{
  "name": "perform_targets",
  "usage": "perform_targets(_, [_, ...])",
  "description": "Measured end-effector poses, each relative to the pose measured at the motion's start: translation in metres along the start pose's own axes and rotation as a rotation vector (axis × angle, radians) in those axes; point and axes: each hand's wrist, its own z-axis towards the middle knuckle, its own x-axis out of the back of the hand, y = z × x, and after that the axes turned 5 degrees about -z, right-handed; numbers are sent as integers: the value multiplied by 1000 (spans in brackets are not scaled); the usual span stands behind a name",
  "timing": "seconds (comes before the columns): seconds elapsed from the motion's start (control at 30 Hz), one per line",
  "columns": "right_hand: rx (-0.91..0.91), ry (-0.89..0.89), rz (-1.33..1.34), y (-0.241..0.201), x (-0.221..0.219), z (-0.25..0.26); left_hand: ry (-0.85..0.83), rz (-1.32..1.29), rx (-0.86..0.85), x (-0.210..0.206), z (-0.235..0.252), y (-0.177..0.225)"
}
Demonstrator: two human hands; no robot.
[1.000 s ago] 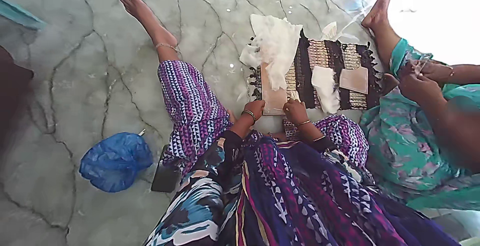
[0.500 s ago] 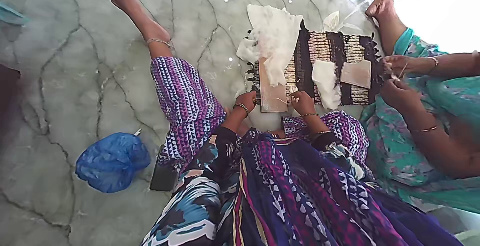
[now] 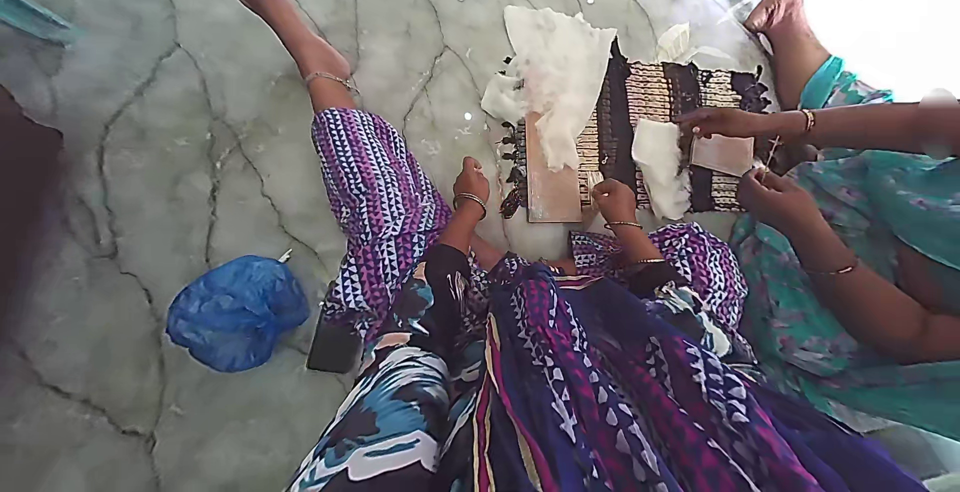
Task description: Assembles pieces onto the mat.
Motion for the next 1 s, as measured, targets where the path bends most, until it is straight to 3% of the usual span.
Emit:
perform_targets(0.13, [-167, 54, 126, 11, 13, 10, 10, 112, 107, -4, 6, 0])
perform_targets(0.43, [-207, 167, 139, 15, 10, 13, -85, 274, 200, -5, 12, -5])
perform_targets(0.57, [-28, 109, 153, 1, -1, 1, -214, 84, 83, -2, 18, -13])
perform_targets(0.67, [139, -16, 328, -6, -15, -8, -362, -143, -49, -10, 9, -8])
perform_targets(0.77, [142, -287, 493, -25, -20, -15, -499, -287, -345, -41, 12, -54])
perform_targets(0.87, [90, -443, 579, -34, -27, -18, -701, -379, -435, -63, 18, -68])
perform_targets(1.0, [104, -382, 688, -27, -31, -19, -795, -409, -427, -72, 23, -75])
